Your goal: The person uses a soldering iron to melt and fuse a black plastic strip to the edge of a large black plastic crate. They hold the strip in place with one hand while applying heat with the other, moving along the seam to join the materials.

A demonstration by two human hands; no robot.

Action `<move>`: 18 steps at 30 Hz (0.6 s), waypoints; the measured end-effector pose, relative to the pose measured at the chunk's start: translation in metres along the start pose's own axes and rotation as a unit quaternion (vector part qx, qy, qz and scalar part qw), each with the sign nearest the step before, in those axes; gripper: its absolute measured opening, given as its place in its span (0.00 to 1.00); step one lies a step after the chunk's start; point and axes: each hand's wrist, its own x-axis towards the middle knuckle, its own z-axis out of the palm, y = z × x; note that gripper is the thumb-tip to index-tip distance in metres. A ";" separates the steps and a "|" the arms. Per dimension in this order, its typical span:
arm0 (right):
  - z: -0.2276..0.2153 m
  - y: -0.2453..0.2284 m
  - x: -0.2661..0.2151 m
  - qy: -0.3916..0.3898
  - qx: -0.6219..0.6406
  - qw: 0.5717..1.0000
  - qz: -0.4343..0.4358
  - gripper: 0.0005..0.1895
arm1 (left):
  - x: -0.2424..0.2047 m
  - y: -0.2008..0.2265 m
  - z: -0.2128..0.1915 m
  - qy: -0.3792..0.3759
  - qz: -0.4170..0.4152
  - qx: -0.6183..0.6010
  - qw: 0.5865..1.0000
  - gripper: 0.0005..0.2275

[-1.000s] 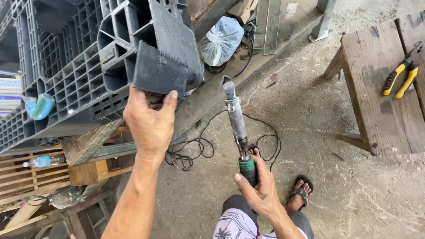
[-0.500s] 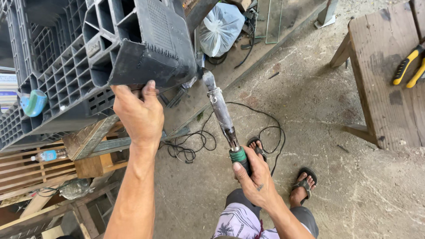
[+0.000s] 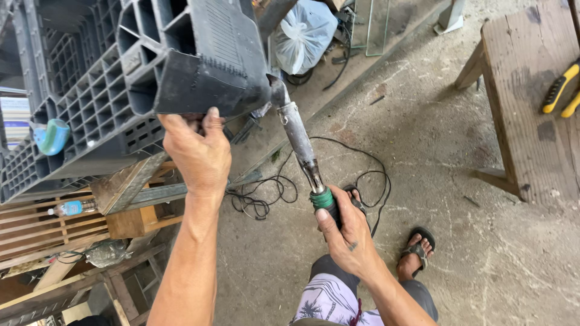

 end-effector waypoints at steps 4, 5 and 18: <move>0.003 0.001 0.003 -0.041 0.066 0.996 0.032 0.26 | 0.002 0.005 -0.002 0.000 -0.029 -0.026 0.999 0.19; 0.004 0.002 0.003 -0.038 0.079 0.996 0.028 0.26 | 0.001 0.006 -0.002 0.000 -0.034 -0.028 0.999 0.19; 0.015 0.007 0.001 -0.025 0.081 0.996 0.006 0.23 | 0.007 0.012 -0.004 0.013 -0.021 -0.008 1.000 0.16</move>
